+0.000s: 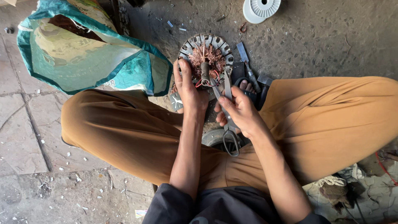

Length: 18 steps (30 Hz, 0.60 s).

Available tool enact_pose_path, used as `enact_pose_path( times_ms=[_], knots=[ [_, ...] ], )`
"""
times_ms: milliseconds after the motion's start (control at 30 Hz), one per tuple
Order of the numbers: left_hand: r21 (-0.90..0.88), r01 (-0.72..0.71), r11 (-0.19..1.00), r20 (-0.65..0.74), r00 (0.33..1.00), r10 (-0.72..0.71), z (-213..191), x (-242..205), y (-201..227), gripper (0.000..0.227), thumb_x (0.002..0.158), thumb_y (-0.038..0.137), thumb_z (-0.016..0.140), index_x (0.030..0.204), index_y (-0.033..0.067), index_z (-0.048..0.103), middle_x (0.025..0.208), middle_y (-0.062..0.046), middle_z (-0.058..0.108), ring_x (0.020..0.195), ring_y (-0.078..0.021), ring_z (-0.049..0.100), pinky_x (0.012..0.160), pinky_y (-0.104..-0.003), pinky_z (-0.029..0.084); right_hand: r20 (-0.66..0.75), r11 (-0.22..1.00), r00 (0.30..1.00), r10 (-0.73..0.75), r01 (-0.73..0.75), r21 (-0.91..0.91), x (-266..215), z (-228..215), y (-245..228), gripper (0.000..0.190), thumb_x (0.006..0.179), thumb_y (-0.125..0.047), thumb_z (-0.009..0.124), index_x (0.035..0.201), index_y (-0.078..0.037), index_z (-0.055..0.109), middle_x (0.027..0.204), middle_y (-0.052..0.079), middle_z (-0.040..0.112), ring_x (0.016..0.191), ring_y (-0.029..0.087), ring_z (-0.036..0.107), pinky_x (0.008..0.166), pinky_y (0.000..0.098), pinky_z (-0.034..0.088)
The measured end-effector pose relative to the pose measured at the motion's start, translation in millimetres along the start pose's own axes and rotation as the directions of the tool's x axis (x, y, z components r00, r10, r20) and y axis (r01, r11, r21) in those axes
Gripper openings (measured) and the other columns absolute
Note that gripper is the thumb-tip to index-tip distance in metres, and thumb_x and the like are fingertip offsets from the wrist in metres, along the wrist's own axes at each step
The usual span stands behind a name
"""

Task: The person sits cross-legged on the floor and uses pliers to pull and cut copper wires from a circular electrical component. The person repeatedly rotates the component and continues removing wires throughout the clip.

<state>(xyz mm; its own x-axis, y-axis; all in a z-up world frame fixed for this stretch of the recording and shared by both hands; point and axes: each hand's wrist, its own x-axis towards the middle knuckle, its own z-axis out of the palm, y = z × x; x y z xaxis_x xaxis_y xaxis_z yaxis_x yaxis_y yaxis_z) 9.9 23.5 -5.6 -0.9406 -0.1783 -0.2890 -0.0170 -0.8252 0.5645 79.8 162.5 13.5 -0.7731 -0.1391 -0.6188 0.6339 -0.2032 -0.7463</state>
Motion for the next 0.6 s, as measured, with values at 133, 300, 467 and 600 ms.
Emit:
enact_pose_path(
  times_ms=[133, 300, 467, 600],
  knots=[
    [-0.009, 0.055, 0.998, 0.062, 0.997, -0.055, 6.9, -0.8, 11.1, 0.029, 0.107, 0.036, 0.059, 0.116, 0.0081, 0.056, 0.109, -0.005, 0.064, 0.097, -0.0171, 0.062, 0.083, -0.038, 0.056, -0.019, 0.997, 0.997, -0.07, 0.069, -0.043, 3.1, -2.3, -1.4, 0.013, 0.104, -0.017, 0.06, 0.103, -0.006, 0.053, 0.08, 0.005, 0.064, 0.055, 0.01, 0.057, 0.044, 0.0253, 0.044],
    [0.175, 0.056, 0.983, 0.089, 0.993, -0.073, 2.7, 6.4, 24.3, 0.032, 0.104, 0.034, 0.061, 0.122, 0.0083, 0.058, 0.111, -0.005, 0.066, 0.101, -0.0161, 0.063, 0.086, -0.037, 0.054, -0.009, 0.97, 0.971, -0.238, 0.237, -0.05, -2.8, -5.7, 0.4, 0.013, 0.107, -0.016, 0.059, 0.103, -0.007, 0.051, 0.079, 0.003, 0.059, 0.056, 0.006, 0.047, 0.046, 0.0221, 0.037],
    [0.258, -0.023, 0.966, 0.051, 0.999, 0.01, -10.7, 7.6, 12.1, 0.036, 0.11, 0.034, 0.055, 0.125, 0.0022, 0.061, 0.113, -0.004, 0.067, 0.104, -0.0133, 0.061, 0.093, -0.033, 0.051, 0.042, 0.992, 0.997, -0.069, 0.073, -0.101, -4.5, -14.7, -10.8, 0.011, 0.105, -0.017, 0.057, 0.102, -0.008, 0.053, 0.073, 0.003, 0.055, 0.053, 0.006, 0.044, 0.043, 0.0217, 0.033],
    [0.354, -0.126, 0.927, 0.072, 0.992, 0.107, -22.5, 10.3, 6.5, 0.035, 0.113, 0.033, 0.055, 0.125, 0.0009, 0.061, 0.107, -0.001, 0.062, 0.1, -0.0096, 0.054, 0.092, -0.029, 0.047, 0.031, 0.998, 0.997, 0.068, -0.068, -0.008, -0.3, -11.2, -12.8, 0.011, 0.103, -0.02, 0.056, 0.101, -0.009, 0.054, 0.071, 0.0, 0.055, 0.05, 0.006, 0.041, 0.04, 0.0218, 0.029]
  ],
)
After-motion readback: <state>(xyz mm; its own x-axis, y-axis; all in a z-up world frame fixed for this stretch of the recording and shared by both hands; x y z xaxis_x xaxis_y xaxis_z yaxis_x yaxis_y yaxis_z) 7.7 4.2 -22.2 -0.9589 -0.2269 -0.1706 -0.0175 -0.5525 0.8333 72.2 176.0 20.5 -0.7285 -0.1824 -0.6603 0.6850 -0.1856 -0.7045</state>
